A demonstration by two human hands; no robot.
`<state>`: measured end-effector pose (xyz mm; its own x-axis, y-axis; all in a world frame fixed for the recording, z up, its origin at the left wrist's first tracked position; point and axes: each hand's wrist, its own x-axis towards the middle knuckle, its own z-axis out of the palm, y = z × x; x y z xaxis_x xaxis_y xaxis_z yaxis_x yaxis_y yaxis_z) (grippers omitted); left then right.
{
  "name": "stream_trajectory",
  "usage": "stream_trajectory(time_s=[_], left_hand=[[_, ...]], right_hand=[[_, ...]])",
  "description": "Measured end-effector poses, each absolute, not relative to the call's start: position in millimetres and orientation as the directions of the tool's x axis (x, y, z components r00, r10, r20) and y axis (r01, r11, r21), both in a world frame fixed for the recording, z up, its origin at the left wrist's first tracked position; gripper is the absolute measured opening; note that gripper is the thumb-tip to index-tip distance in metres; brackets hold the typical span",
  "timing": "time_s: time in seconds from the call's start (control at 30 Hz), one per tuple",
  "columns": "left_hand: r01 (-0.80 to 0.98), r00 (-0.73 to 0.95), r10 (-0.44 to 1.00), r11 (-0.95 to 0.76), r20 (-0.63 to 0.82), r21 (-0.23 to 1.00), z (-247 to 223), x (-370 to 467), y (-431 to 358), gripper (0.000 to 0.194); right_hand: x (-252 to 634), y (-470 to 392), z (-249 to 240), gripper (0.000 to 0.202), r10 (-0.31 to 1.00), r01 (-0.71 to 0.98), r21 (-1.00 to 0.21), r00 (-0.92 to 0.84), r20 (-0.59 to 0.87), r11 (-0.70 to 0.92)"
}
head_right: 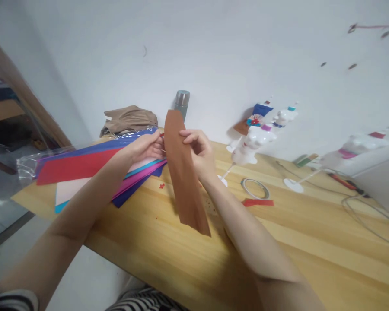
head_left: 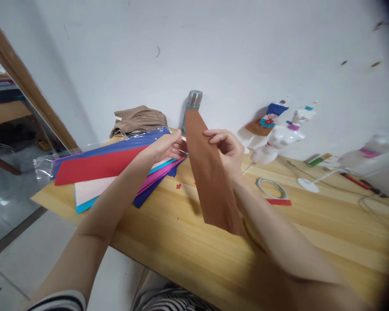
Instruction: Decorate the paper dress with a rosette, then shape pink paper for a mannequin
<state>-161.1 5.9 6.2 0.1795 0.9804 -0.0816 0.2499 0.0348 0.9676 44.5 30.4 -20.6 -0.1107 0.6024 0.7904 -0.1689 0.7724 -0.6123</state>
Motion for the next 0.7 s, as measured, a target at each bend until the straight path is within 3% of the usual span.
stream_trajectory(time_s=[0.07, 0.2, 0.33, 0.53, 0.63, 0.7], left_hand=[[-0.035, 0.266, 0.96, 0.104, -0.091, 0.994, 5, -157, 6, 0.069], [-0.303, 0.297, 0.951, 0.01, 0.084, 0.953, 6, -155, -2, 0.042], [-0.281, 0.29, 0.95, -0.03, 0.114, 0.959, 17, -160, -14, 0.041], [-0.082, -0.067, 0.96, -0.277, 0.272, 0.957, 44, -184, -25, 0.028], [-0.008, -0.099, 0.942, -0.322, 0.32, 0.947, 54, -206, -27, 0.031], [0.078, -0.081, 0.946, -0.309, 0.315, 0.948, 60, -220, -30, 0.034]], right_hand=[[44, 31, -21, 0.015, 0.516, -0.115, -0.542, -0.195, 0.834, 0.833], [45, 24, -17, 0.01, 0.397, -0.028, -0.43, -0.331, 0.856, 0.903], [48, 17, -15, 0.024, 0.531, -0.088, -0.577, -0.3, 0.793, 0.812], [60, 37, -26, 0.02, 0.815, -0.112, -0.835, -0.181, 0.551, 0.539], [60, 58, -43, 0.017, 0.881, 0.041, -0.911, -0.276, 0.385, 0.41], [54, 70, -56, 0.016, 0.854, 0.28, -0.84, -0.393, 0.341, 0.465]])
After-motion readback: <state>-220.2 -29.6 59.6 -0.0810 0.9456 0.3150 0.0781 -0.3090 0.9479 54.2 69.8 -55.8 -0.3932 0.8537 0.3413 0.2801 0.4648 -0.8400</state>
